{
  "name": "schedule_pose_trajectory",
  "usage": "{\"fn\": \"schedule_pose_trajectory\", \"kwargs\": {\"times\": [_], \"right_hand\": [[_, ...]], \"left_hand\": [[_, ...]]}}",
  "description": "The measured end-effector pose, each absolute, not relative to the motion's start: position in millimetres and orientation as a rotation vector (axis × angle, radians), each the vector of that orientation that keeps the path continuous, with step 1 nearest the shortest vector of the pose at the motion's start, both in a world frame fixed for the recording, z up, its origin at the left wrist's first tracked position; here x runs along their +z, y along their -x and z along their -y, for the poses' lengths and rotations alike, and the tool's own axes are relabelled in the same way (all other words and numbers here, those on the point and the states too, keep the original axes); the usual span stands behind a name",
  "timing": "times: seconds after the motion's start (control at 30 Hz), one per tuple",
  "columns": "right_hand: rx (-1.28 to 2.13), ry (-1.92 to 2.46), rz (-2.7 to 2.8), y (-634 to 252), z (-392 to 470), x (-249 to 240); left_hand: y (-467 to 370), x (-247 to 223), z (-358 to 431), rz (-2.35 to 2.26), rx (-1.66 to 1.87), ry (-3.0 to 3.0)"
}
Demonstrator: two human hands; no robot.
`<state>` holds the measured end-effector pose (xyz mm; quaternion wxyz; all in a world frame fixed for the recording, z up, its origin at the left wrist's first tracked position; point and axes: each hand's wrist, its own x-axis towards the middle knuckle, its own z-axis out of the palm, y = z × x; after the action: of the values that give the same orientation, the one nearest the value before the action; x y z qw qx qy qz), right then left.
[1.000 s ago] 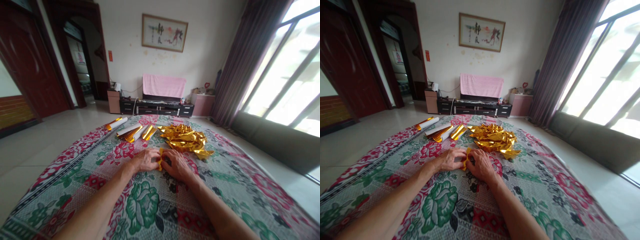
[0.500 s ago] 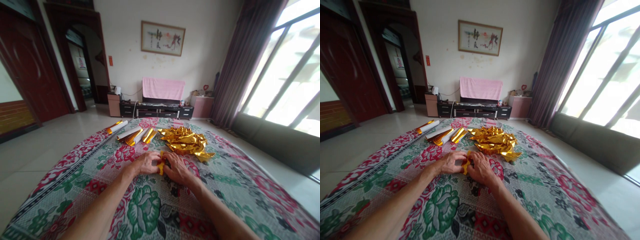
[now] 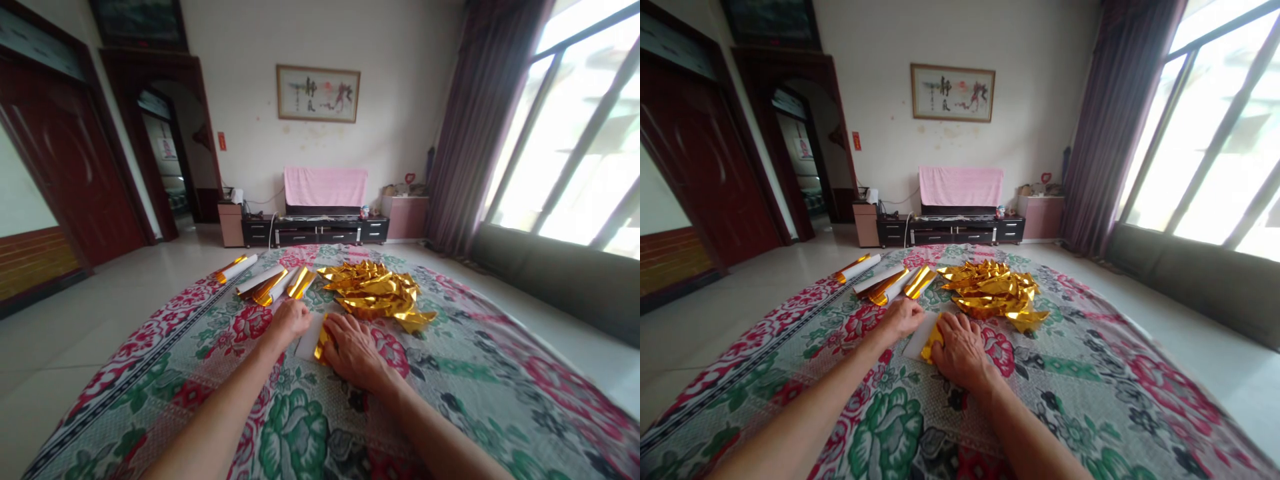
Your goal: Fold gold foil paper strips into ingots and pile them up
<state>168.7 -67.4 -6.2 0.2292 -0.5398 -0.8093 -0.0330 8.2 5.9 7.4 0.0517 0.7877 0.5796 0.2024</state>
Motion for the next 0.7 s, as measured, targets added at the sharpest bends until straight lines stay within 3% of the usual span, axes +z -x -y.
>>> {"fn": "schedule_pose_trajectory", "kwargs": {"times": [0.3,0.7], "right_hand": [[-0.075,1.5,2.216,-168,70,-4],[-0.018,1.455,2.261,-172,69,-4]], "left_hand": [[-26,13,-20,-1.973,0.285,-2.228],[-20,8,-17,-1.827,0.599,-2.209]]}}
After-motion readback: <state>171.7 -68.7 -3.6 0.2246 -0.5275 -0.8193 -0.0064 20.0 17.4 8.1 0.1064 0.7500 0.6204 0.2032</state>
